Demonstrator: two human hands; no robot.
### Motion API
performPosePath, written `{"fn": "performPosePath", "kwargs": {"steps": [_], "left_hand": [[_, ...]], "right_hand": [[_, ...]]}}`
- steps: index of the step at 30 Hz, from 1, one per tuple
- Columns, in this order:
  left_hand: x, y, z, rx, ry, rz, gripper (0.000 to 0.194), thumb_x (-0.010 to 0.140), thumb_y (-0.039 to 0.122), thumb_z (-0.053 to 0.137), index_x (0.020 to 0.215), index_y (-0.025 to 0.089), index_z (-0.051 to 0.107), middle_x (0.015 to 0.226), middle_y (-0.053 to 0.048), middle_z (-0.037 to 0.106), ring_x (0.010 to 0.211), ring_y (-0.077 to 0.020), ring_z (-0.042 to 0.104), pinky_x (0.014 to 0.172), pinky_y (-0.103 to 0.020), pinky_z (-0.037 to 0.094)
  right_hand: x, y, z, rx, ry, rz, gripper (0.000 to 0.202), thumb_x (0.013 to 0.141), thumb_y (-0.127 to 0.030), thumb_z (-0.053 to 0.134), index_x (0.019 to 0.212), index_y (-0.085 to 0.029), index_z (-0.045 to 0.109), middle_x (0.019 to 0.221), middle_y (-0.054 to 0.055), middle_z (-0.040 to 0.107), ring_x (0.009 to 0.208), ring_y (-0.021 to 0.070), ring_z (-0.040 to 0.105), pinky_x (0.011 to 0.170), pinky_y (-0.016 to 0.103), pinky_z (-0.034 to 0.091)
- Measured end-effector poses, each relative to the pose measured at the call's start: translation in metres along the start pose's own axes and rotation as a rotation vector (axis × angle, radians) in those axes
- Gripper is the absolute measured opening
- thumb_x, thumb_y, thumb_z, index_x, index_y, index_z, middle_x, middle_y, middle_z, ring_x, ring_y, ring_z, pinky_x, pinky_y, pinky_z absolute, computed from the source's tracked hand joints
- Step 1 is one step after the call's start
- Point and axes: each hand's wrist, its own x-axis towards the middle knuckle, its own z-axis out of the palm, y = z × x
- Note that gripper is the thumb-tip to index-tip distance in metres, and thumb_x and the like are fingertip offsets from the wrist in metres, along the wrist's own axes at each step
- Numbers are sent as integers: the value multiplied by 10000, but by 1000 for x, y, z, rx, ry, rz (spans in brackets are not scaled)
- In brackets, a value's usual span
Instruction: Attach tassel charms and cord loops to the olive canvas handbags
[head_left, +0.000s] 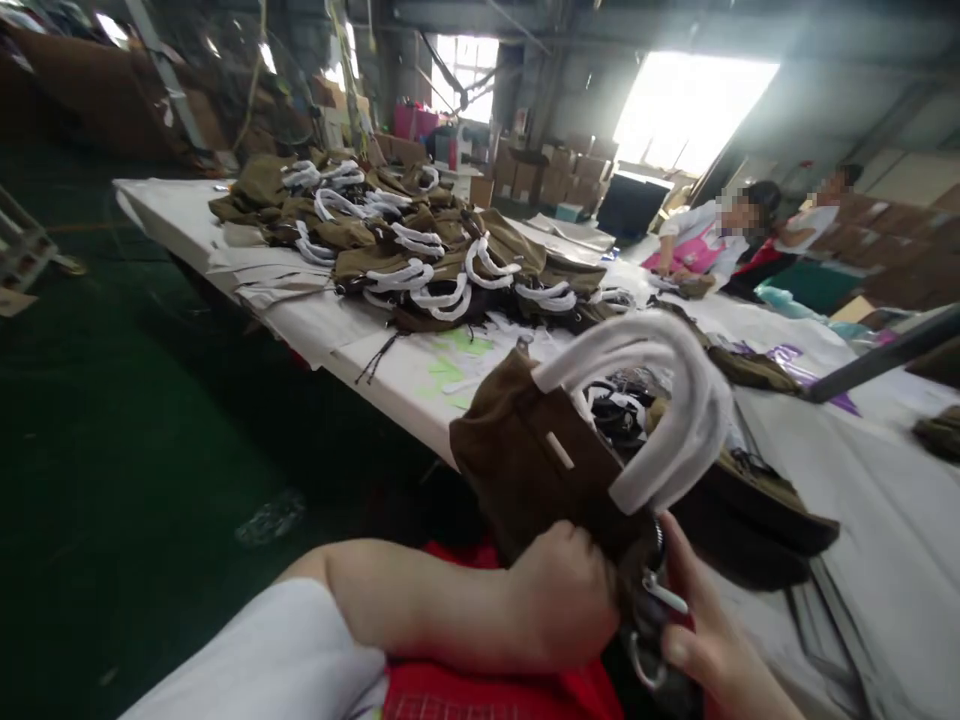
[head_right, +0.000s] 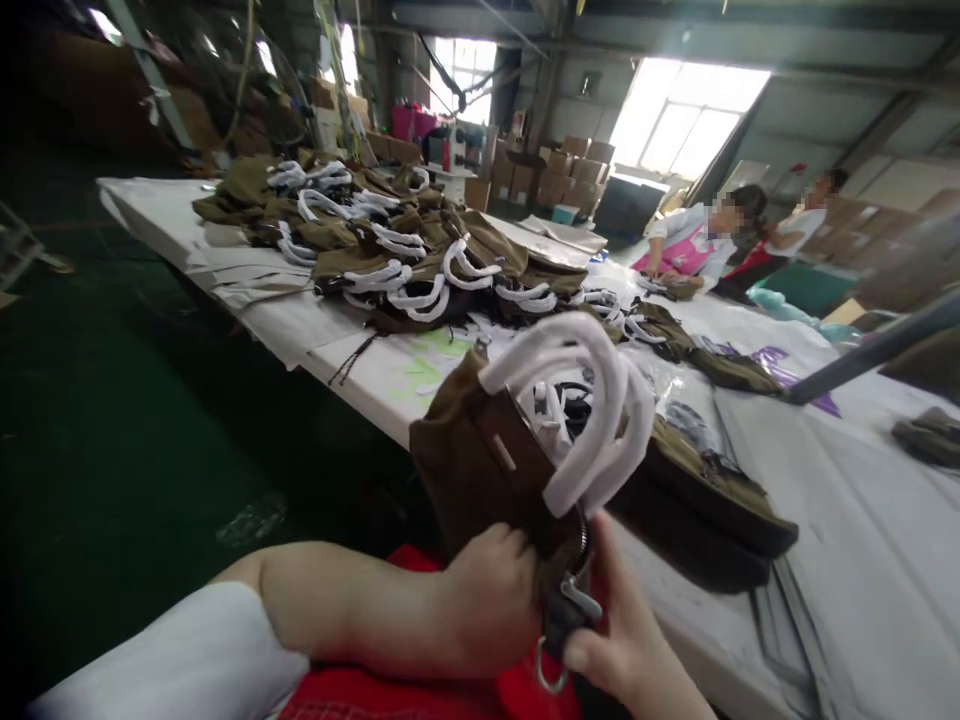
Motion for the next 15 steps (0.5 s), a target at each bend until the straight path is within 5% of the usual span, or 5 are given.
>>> {"fn": "performPosePath", "kwargs": {"steps": [4,7,10,13,15], "left_hand": [[6,19,76,-107,-254,111,113,828,206,615,789,135,694,846,-131,725,796,-262,661,625,-389,463],[2,13,82,-206,-298,131,279,854,383,617,777,125,692,794,-125,722,746,-252,662,660,-386,483],[-1,-15,56,-315,-7,48,293,938,378,487,842,166,666,867,-100,716,837,-222,658,789,-358,494],[10,-63,34,-231,433,-322,258,951,229,420,1094,146,617,1165,-157,662,1150,-249,575,1013,-402,421],[21,-97,30,-151,457,-487,339,937,209,422,1225,107,567,1321,-186,582,1282,-274,487,1082,-428,364]], "right_hand": [[12,31,27,233,49,201,539,761,-521,692,1205,-226,607,1168,114,687,1107,329,619,952,447,495],[7,64,17,408,109,322,438,728,-462,732,1081,-218,645,1026,82,728,973,295,664,870,426,532],[-9,84,-8,450,102,345,358,740,-414,756,1023,-207,681,979,73,743,923,271,677,841,407,544],[-17,90,-29,383,27,298,320,761,-401,765,1005,-198,723,1004,79,750,964,267,674,892,411,532],[-15,89,-38,352,-57,264,320,775,-402,762,1019,-197,739,1044,80,749,1003,270,671,942,430,516]]}}
